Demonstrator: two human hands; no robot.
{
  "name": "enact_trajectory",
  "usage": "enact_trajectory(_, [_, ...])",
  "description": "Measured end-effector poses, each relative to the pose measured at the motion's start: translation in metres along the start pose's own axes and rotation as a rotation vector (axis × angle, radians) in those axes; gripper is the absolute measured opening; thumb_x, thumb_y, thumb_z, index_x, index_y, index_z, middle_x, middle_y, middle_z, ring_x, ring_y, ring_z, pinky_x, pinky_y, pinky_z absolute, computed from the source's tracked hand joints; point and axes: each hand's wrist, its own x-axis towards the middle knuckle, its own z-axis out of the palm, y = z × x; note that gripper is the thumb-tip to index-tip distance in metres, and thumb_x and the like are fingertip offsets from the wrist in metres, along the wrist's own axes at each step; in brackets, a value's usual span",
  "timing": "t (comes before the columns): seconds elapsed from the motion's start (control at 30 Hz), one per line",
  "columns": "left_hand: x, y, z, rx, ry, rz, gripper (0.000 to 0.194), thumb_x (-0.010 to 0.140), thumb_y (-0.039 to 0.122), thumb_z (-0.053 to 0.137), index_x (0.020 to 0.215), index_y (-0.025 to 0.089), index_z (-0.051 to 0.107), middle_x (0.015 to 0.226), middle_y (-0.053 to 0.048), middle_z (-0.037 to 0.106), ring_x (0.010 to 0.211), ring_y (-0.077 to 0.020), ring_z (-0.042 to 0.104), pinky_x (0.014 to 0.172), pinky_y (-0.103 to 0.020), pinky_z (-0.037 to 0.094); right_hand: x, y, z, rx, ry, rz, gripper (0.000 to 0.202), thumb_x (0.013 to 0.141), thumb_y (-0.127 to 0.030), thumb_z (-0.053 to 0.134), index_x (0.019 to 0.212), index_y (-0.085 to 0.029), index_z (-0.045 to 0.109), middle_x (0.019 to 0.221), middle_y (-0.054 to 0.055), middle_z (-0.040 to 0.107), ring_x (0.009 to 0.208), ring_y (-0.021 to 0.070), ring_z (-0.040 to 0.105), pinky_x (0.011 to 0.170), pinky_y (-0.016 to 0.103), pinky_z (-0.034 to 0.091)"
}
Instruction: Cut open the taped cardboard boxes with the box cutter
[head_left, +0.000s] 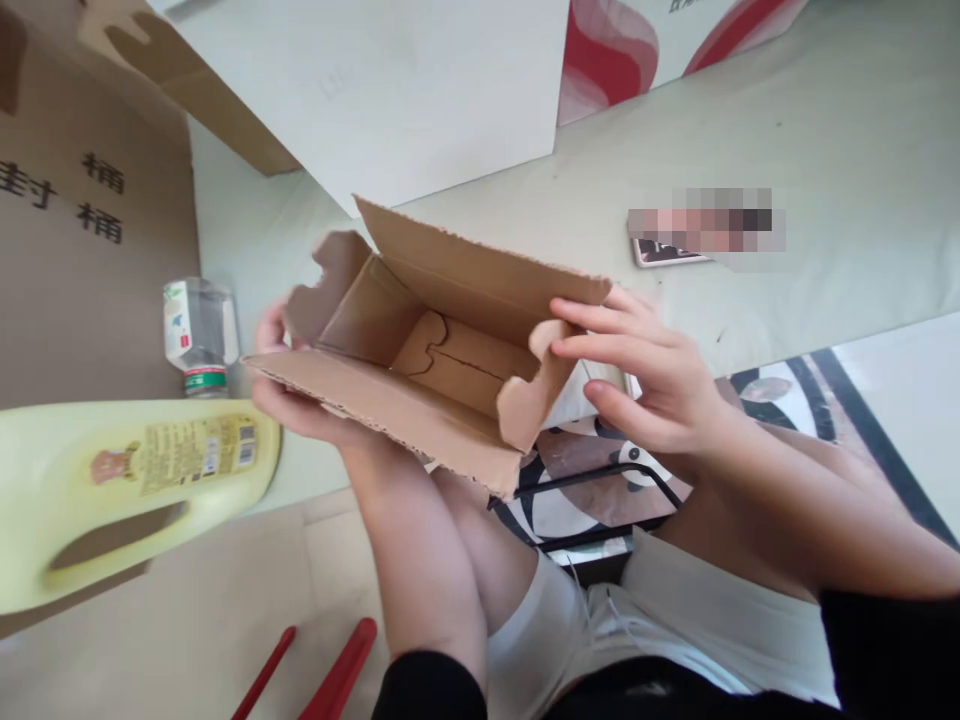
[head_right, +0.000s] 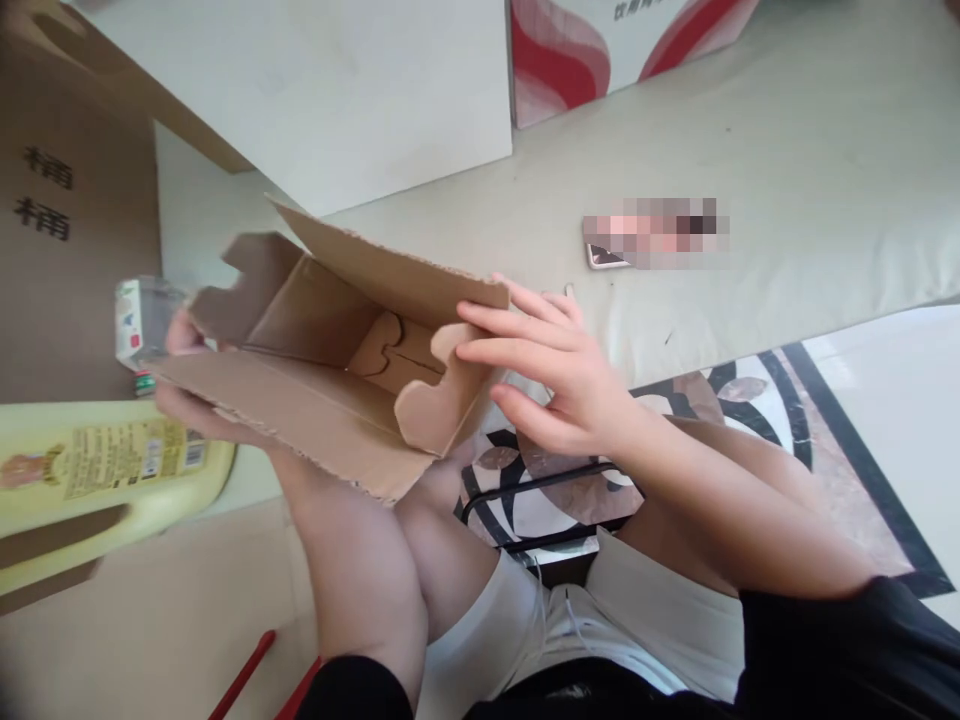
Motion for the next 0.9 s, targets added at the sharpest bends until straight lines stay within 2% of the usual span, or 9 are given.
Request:
enact_trajectory(0.1, [-0.012,-0.005,0.007,-0.027,-0.058,0.169,0.043,0.091,0.035,0.023,0.078,0.016,0.06,0.078,-0.005,0.058,0.084,-0.0167,0.06,0.088,-0.032,0.05,-0.007,0.013,0.003,-0.061,0.005,-0.014,0.033,0.093,-0.031,0.054,0.124,-0.032,0.065,0.14,0.005,0.064,0.129,0.0331,0.06,0.102,0.058,0.05])
enact_trajectory(0.17, [-0.016,-0.01,0.008,0.016,-0.107,0.186,0.054,0.095,0.04,0.022,0.068,0.016,0.062,0.079,-0.009,0.065,0.088,-0.0186,0.064,0.094,-0.035,0.05,-0.014,0.019,0.003,-0.084,0.034,-0.05,0.038,0.093,-0.03,0.053,0.129,-0.033,0.062,0.133,0.007,0.066,0.126,0.0324,0.06,0.101,0.057,0.052])
enact_trajectory(0.27, [-0.019,-0.02,0.008,0.02,-0.188,0.201,0.06,0.099,0.044,0.028,0.06,0.016,0.063,0.077,-0.01,0.068,0.086,-0.0184,0.065,0.094,-0.035,0.049,-0.025,0.023,0.0,-0.159,0.226,-0.087,0.04,0.09,-0.032,0.056,0.129,-0.035,0.062,0.124,0.009,0.059,0.115,0.0306,0.06,0.1,0.054,0.054])
enact_trajectory(0.33, [-0.02,-0.025,0.009,0.039,-0.207,0.232,0.052,0.098,0.037,0.036,0.059,0.015,0.062,0.075,-0.009,0.066,0.085,-0.017,0.064,0.091,-0.032,0.048,-0.029,0.025,-0.001,-0.182,0.335,-0.028,0.043,0.088,-0.035,0.06,0.131,-0.038,0.06,0.129,0.009,0.05,0.119,0.0318,0.057,0.102,0.055,0.054])
enact_trajectory(0.4, [-0.022,-0.03,0.011,0.102,-0.187,0.243,0.041,0.094,0.032,0.044,0.062,0.014,0.062,0.072,-0.007,0.063,0.079,-0.0144,0.062,0.083,-0.029,0.048,-0.031,0.025,0.0,-0.065,0.34,0.037,0.061,0.087,-0.036,0.062,0.145,-0.044,0.044,0.139,0.007,0.046,0.129,0.033,0.053,0.106,0.056,0.052])
enact_trajectory(0.5, [-0.022,-0.033,0.014,0.113,-0.188,0.222,0.027,0.089,0.035,0.057,0.073,0.014,0.06,0.075,-0.003,0.06,0.072,-0.0112,0.057,0.075,-0.025,0.047,-0.03,0.026,0.001,0.161,0.233,0.035,0.08,0.091,-0.028,0.057,0.158,-0.043,0.017,0.135,0.005,0.056,0.131,0.0273,0.055,0.117,0.056,0.046])
enact_trajectory(0.67, [-0.02,-0.034,0.011,0.071,-0.278,0.269,0.029,0.077,0.026,0.071,0.102,0.017,0.059,0.084,0.001,0.061,0.083,-0.0104,0.06,0.087,-0.025,0.05,-0.028,0.029,0.001,0.086,0.119,-0.069,0.038,0.094,-0.026,0.048,0.132,-0.03,0.054,0.126,0.008,0.061,0.124,0.0244,0.06,0.119,0.049,0.044])
enact_trajectory(0.8, [-0.018,-0.035,0.003,0.28,-0.316,0.334,0.028,0.078,0.016,0.053,0.098,0.011,0.072,0.116,-0.01,0.071,0.118,-0.018,0.063,0.11,-0.035,0.047,-0.029,0.033,0.001,0.059,0.1,-0.07,0.036,0.096,-0.038,0.045,0.128,-0.028,0.058,0.127,0.009,0.061,0.126,0.0272,0.059,0.116,0.052,0.045])
enact_trajectory(0.9, [-0.016,-0.038,-0.003,0.322,-0.386,0.339,0.037,0.076,0.011,0.046,0.097,0.007,0.077,0.115,-0.013,0.074,0.119,-0.0252,0.067,0.112,-0.044,0.047,-0.029,0.035,0.002,0.054,0.089,-0.065,0.036,0.096,-0.04,0.044,0.127,-0.029,0.059,0.126,0.009,0.061,0.125,0.0267,0.059,0.114,0.051,0.046])
